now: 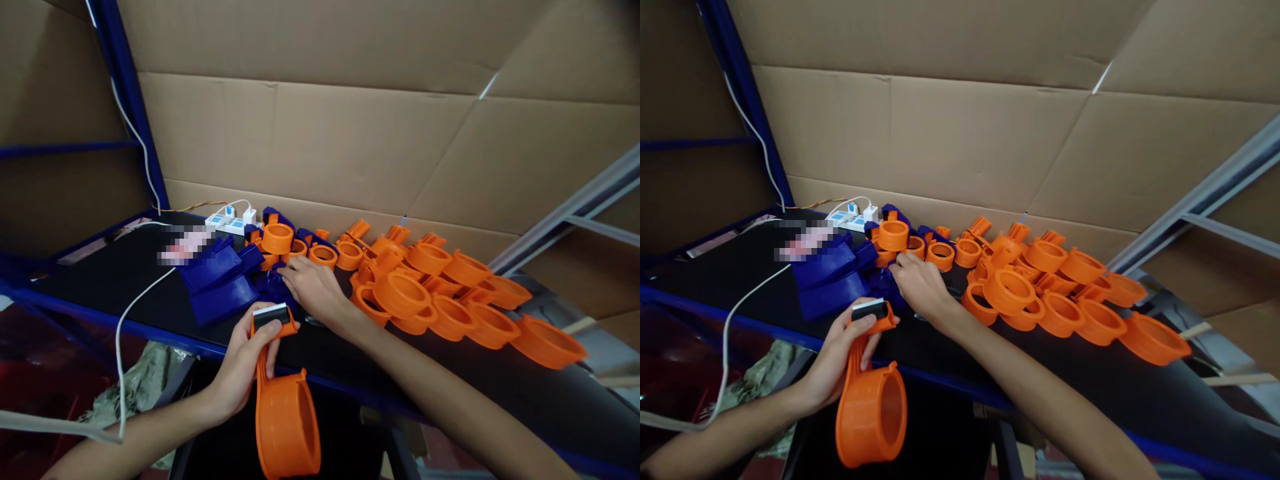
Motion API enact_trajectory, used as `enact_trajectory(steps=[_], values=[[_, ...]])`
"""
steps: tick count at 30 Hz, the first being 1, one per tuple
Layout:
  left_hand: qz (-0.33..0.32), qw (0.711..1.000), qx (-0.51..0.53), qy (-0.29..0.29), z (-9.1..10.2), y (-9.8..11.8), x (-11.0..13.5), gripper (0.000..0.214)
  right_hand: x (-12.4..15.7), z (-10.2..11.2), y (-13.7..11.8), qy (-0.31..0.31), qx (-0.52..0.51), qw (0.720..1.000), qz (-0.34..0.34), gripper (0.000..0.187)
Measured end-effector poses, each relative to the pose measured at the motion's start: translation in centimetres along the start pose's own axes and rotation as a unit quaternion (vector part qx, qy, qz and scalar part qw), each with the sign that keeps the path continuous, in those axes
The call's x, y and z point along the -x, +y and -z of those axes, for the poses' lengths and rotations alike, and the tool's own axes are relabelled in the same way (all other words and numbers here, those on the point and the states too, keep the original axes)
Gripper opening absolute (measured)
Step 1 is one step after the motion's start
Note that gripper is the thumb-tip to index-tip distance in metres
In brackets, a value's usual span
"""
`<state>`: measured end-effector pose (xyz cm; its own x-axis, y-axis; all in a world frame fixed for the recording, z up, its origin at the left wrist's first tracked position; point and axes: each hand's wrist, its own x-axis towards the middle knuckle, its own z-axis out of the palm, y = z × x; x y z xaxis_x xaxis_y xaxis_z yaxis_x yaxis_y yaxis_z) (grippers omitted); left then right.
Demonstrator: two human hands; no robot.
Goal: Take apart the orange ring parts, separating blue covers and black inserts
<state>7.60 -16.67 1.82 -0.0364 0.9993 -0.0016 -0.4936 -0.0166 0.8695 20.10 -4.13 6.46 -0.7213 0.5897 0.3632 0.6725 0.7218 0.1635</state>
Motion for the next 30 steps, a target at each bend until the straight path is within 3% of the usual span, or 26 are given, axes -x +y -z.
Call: enact_trajectory(steps=[3,6,10,14,23,30], values=[[-0.011,0.999,-0.032,-0.008,0.3,-0.1,-0.4,0.026,0.4,1.0,0.5,-0.001,-0.044,0.999,-0.005,0.034],[-0.011,0.997,-0.065,-0.026,0.5,-0.1,-0.8,0.029,1.1,3.4,1.1,0.019,-0.166,0.986,0.001,0.042],[-0.022,0.993,-0.103,-0.047,0.4,0.1,-1.0,0.028,2.8,6.7,0.6,-0.04,-0.307,0.95,0.047,0.026],[-0.027,0.985,-0.157,-0.062,0.3,0.0,-1.0,0.027,4.8,7.6,0.2,-0.061,-0.309,0.949,0.021,0.013],[-0.071,0.965,-0.23,-0.101,0.6,-0.3,-1.1,0.022,6.1,7.9,2.1,-0.131,-0.347,0.929,0.012,0.012],[-0.012,0.978,-0.193,-0.076,0.9,-0.3,-1.6,0.032,8.6,6.6,3.9,-0.102,-0.204,0.972,-0.054,0.011]])
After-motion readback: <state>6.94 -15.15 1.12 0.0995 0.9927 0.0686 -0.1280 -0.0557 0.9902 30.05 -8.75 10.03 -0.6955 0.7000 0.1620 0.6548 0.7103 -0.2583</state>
